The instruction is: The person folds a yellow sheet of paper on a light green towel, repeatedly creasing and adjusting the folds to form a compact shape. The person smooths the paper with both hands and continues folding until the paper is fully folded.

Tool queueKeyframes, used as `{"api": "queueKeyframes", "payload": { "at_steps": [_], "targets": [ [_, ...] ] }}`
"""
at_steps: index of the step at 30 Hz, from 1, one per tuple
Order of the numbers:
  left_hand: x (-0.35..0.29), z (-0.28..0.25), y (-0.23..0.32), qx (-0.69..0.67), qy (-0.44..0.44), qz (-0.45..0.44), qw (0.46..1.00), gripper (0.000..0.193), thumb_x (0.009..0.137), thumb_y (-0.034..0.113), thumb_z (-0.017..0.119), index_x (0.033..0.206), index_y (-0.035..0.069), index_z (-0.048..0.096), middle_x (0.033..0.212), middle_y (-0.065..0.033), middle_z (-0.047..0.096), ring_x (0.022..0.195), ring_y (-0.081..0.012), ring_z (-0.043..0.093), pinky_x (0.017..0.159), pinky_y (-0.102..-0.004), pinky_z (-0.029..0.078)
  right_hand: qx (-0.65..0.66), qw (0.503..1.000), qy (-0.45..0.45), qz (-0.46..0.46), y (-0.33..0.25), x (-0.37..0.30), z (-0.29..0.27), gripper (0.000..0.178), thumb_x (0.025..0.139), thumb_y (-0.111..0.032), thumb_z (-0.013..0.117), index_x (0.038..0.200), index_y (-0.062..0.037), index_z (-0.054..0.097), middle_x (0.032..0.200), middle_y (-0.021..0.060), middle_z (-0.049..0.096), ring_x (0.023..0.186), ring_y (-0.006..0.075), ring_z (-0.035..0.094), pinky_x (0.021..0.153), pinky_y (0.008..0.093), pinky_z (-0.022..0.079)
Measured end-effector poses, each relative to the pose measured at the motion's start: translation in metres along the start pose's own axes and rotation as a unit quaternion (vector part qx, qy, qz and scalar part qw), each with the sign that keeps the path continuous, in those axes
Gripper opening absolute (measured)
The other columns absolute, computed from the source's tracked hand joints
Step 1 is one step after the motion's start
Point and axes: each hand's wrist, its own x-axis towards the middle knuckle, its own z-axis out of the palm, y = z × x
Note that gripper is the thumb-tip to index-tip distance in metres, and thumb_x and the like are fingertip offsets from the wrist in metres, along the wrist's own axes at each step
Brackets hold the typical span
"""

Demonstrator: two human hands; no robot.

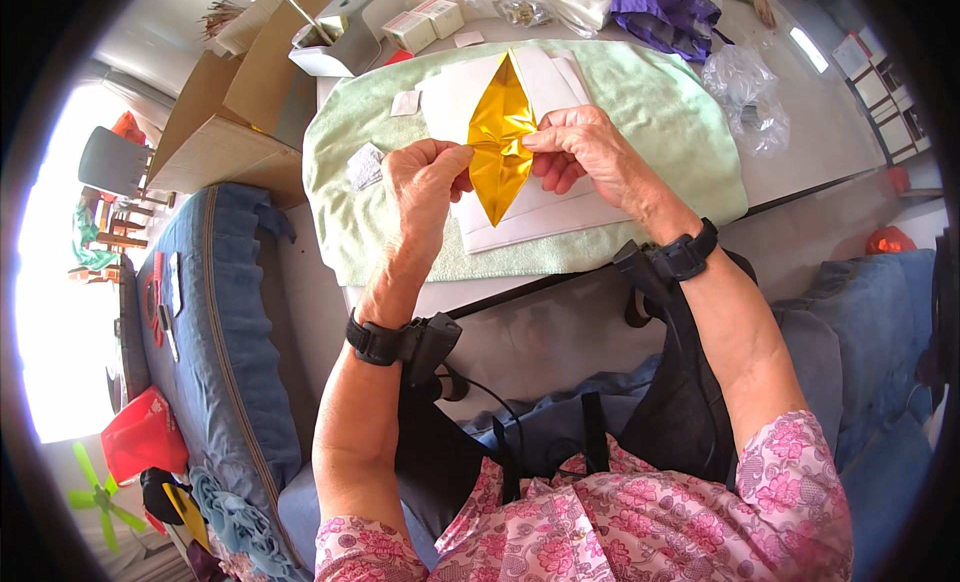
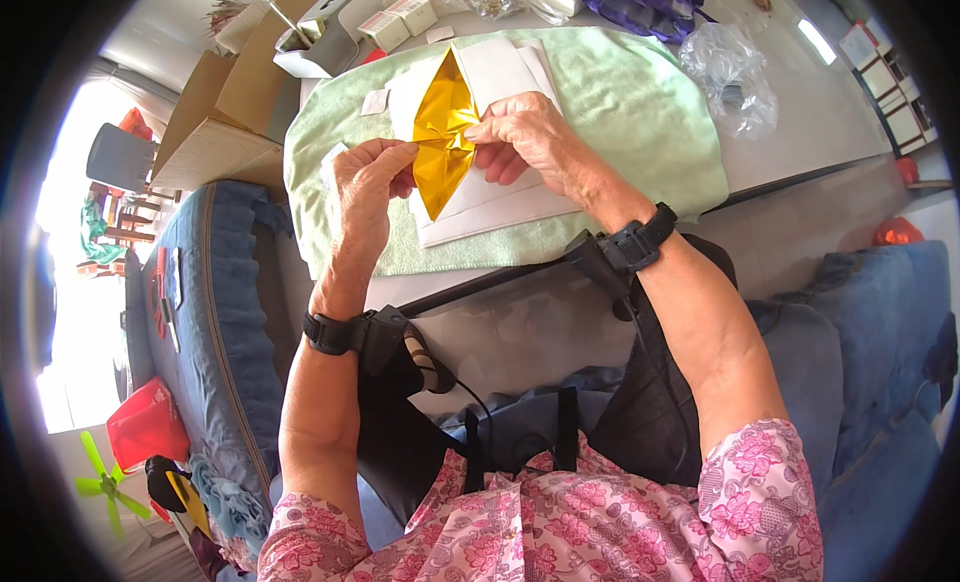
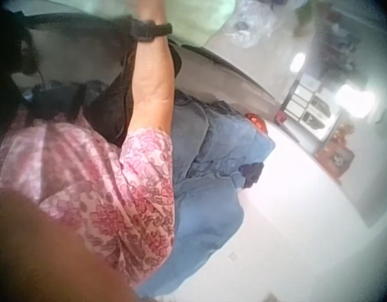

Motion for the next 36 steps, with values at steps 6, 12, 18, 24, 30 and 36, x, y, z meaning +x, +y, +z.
{"api": "queueKeyframes", "payload": {
  "at_steps": [6, 12, 18, 24, 30, 36],
  "targets": [
    [0.000, -0.002, -0.001, -0.036, -0.023, -0.046, 0.998, 0.019, 0.087, 0.013, 0.068, 0.085, -0.006, 0.072, 0.067, -0.0073, 0.067, 0.056, -0.0104, 0.059, 0.053, -0.0234, 0.045, 0.014, 1.000, 0.000, 0.015, 0.003, -0.002, -0.004, 0.027, 0.089, -0.029, 0.070, 0.079, -0.0041, 0.064, 0.069, 0.0052, 0.065, 0.054, 0.0123, 0.063, 0.050, 0.0232, 0.051],
    [0.003, -0.010, -0.006, -0.003, -0.052, -0.062, 0.997, 0.020, 0.091, 0.015, 0.068, 0.091, -0.004, 0.073, 0.073, -0.0052, 0.068, 0.059, -0.0096, 0.059, 0.059, -0.0235, 0.047, -0.010, 1.000, -0.014, 0.008, 0.007, -0.001, -0.004, 0.030, 0.089, -0.031, 0.069, 0.078, -0.0040, 0.064, 0.069, 0.0060, 0.065, 0.055, 0.0129, 0.063, 0.050, 0.0238, 0.051],
    [0.002, -0.006, 0.002, 0.034, -0.038, -0.016, 0.999, 0.026, 0.090, 0.020, 0.071, 0.094, -0.006, 0.073, 0.075, -0.0062, 0.069, 0.062, -0.0089, 0.058, 0.061, -0.0229, 0.047, -0.045, 0.999, -0.012, 0.006, 0.001, -0.004, -0.002, 0.031, 0.090, -0.033, 0.068, 0.079, -0.0043, 0.065, 0.070, 0.0054, 0.065, 0.057, 0.0122, 0.063, 0.051, 0.0236, 0.052],
    [0.003, -0.006, 0.005, 0.033, -0.020, 0.029, 0.999, 0.027, 0.091, 0.023, 0.072, 0.096, -0.004, 0.074, 0.078, -0.0078, 0.072, 0.067, -0.0107, 0.062, 0.066, -0.0242, 0.049, -0.055, 0.998, -0.012, -0.007, 0.000, -0.003, 0.002, 0.027, 0.093, -0.030, 0.067, 0.084, -0.0047, 0.067, 0.070, 0.0035, 0.066, 0.058, 0.0096, 0.063, 0.053, 0.0217, 0.051],
    [0.003, -0.011, 0.004, 0.029, -0.025, 0.048, 0.998, 0.025, 0.090, 0.023, 0.075, 0.096, -0.001, 0.075, 0.079, -0.0079, 0.072, 0.068, -0.0125, 0.066, 0.067, -0.0255, 0.051, -0.055, 0.998, -0.010, -0.028, 0.004, -0.002, 0.001, 0.026, 0.095, -0.028, 0.066, 0.085, -0.0049, 0.069, 0.071, 0.0030, 0.067, 0.059, 0.0089, 0.063, 0.054, 0.0217, 0.052],
    [0.002, -0.014, 0.008, 0.030, -0.033, 0.061, 0.997, 0.026, 0.090, 0.025, 0.075, 0.096, -0.001, 0.075, 0.079, -0.0082, 0.073, 0.069, -0.0123, 0.067, 0.067, -0.0256, 0.052, -0.053, 0.998, -0.020, -0.041, 0.004, -0.002, 0.001, 0.032, 0.092, -0.032, 0.065, 0.091, -0.0006, 0.071, 0.076, 0.0081, 0.070, 0.064, 0.0142, 0.067, 0.059, 0.0253, 0.055]
  ]
}}
